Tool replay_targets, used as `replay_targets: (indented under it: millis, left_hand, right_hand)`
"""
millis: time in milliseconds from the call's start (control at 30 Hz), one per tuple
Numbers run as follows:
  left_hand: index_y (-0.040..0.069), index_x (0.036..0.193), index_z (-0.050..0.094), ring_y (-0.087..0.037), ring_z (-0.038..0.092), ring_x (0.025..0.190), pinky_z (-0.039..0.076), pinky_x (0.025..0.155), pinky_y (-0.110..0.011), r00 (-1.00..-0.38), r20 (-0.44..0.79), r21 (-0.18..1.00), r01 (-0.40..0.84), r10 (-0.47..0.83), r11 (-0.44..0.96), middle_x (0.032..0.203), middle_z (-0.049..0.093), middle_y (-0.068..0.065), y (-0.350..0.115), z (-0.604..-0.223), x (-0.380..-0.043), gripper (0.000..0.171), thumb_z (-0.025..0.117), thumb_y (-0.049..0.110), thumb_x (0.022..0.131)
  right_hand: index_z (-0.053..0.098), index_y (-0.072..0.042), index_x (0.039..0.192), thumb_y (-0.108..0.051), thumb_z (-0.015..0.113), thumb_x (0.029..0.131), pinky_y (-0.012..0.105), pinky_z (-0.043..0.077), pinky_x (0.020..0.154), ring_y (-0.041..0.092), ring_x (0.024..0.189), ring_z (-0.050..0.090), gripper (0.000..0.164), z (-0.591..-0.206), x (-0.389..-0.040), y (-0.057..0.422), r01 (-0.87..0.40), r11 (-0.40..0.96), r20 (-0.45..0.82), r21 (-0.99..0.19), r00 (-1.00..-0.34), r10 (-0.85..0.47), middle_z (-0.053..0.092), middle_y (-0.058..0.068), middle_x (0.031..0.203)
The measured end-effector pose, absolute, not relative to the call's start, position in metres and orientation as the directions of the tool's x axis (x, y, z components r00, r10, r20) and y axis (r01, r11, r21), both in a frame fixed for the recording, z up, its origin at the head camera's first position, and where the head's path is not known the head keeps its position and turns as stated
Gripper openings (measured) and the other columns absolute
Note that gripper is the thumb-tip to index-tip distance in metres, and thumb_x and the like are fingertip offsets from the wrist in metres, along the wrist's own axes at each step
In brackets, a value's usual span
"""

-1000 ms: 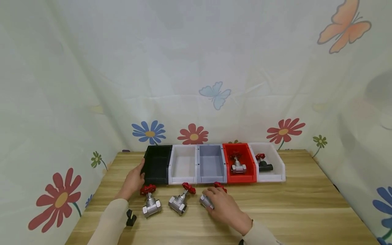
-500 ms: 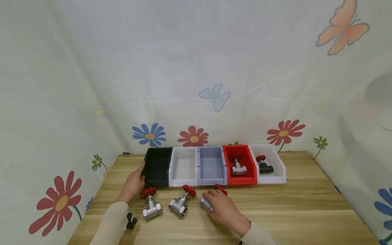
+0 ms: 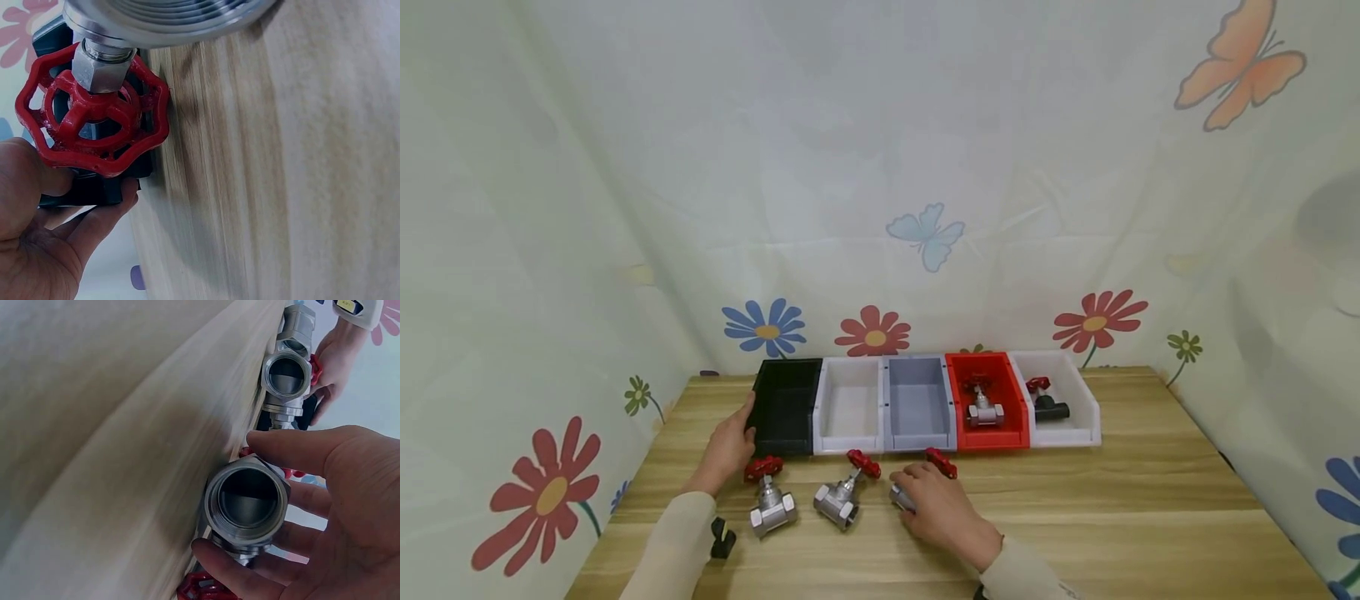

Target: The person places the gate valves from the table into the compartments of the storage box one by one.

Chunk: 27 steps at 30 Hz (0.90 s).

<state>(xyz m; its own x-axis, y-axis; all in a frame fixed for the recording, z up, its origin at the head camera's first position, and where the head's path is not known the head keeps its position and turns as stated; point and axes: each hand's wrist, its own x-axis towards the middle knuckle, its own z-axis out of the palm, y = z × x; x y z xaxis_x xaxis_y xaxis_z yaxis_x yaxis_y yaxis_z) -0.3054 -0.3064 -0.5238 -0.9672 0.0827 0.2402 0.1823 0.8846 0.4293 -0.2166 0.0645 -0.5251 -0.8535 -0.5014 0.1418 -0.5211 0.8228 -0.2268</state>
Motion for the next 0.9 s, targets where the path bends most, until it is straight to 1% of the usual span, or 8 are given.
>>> replay_targets:
  millis: [133,167,233,367,433,600,800,900]
  left_hand:
    - [-0.003,0.153,0.026,-0.040,0.061,0.103,0.049,0.095,-0.058,-0.963,0.255,0.419,0.186,0.082,0.888,0.141,0.047,-0.034,-0.3083,-0.5236,-0.3063,0.066,0.052,-0.002,0.092]
    - [-0.002,0.153,0.026,-0.039,0.061,0.101,0.049,0.094,-0.057,-0.964,0.254,0.421,0.184,0.080,0.888,0.141,0.047,-0.034,-0.3085,-0.5235,-0.3064,0.066,0.052,-0.002,0.092]
    - [-0.002,0.153,0.026,-0.040,0.062,0.105,0.048,0.096,-0.058,-0.966,0.246,0.423,0.180,0.078,0.888,0.142,0.047,-0.034,-0.3088,-0.5232,-0.3062,0.067,0.052,-0.001,0.092]
    - [-0.002,0.154,0.025,-0.036,0.061,0.096,0.050,0.092,-0.055,-0.973,0.221,0.433,0.166,0.074,0.886,0.143,0.045,-0.034,-0.3087,-0.5232,-0.3046,0.067,0.052,-0.002,0.093]
    - [-0.002,0.154,0.025,-0.032,0.058,0.089,0.051,0.088,-0.054,-0.974,0.215,0.434,0.163,0.074,0.886,0.143,0.046,-0.034,-0.3088,-0.5240,-0.3041,0.066,0.052,-0.002,0.093]
    - [-0.001,0.154,0.025,-0.032,0.058,0.090,0.051,0.090,-0.055,-0.971,0.227,0.430,0.173,0.079,0.886,0.142,0.047,-0.034,-0.3098,-0.5264,-0.3055,0.066,0.053,-0.001,0.093]
    - [-0.001,0.154,0.024,-0.032,0.058,0.089,0.051,0.089,-0.054,-0.971,0.221,0.428,0.176,0.086,0.886,0.141,0.047,-0.034,-0.3090,-0.5264,-0.3060,0.067,0.052,-0.001,0.093]
    - [-0.002,0.154,0.024,-0.033,0.060,0.092,0.051,0.092,-0.055,-0.971,0.223,0.425,0.174,0.084,0.888,0.142,0.047,-0.034,-0.3089,-0.5262,-0.3064,0.067,0.052,-0.001,0.093]
  right_hand:
    - [0.064,-0.016,0.128,-0.026,0.075,0.084,0.044,0.055,0.089,0.026,0.118,0.059,0.046,-0.5265,-0.2184,0.0609,-0.536,0.816,0.153,-0.218,-0.844,-0.514,0.066,0.005,0.124]
    - [0.064,-0.016,0.128,-0.025,0.075,0.084,0.044,0.055,0.090,0.026,0.118,0.059,0.046,-0.5267,-0.2184,0.0603,-0.539,0.814,0.157,-0.218,-0.842,-0.516,0.066,0.005,0.124]
    - [0.064,-0.015,0.127,-0.025,0.075,0.084,0.043,0.054,0.091,0.026,0.118,0.059,0.046,-0.5276,-0.2182,0.0598,-0.540,0.812,0.158,-0.221,-0.841,-0.517,0.066,0.006,0.124]
    - [0.064,-0.014,0.126,-0.023,0.075,0.083,0.043,0.054,0.092,0.025,0.117,0.059,0.045,-0.5279,-0.2164,0.0600,-0.545,0.806,0.159,-0.231,-0.838,-0.522,0.066,0.006,0.122]
    - [0.065,-0.013,0.125,-0.021,0.075,0.083,0.043,0.054,0.093,0.026,0.116,0.059,0.044,-0.5283,-0.2161,0.0602,-0.552,0.801,0.165,-0.233,-0.834,-0.527,0.067,0.006,0.121]
    - [0.066,-0.011,0.123,-0.015,0.076,0.082,0.041,0.053,0.094,0.026,0.114,0.061,0.042,-0.5289,-0.2161,0.0603,-0.571,0.787,0.192,-0.233,-0.821,-0.538,0.068,0.007,0.119]
    - [0.068,-0.011,0.118,-0.008,0.077,0.078,0.040,0.056,0.087,0.026,0.109,0.061,0.041,-0.5300,-0.2133,0.0591,-0.594,0.780,0.237,-0.200,-0.801,-0.549,0.068,0.006,0.113]
    - [0.068,-0.011,0.118,-0.006,0.077,0.078,0.039,0.055,0.089,0.025,0.109,0.061,0.042,-0.5311,-0.2141,0.0592,-0.601,0.777,0.243,-0.187,-0.795,-0.556,0.068,0.006,0.112]
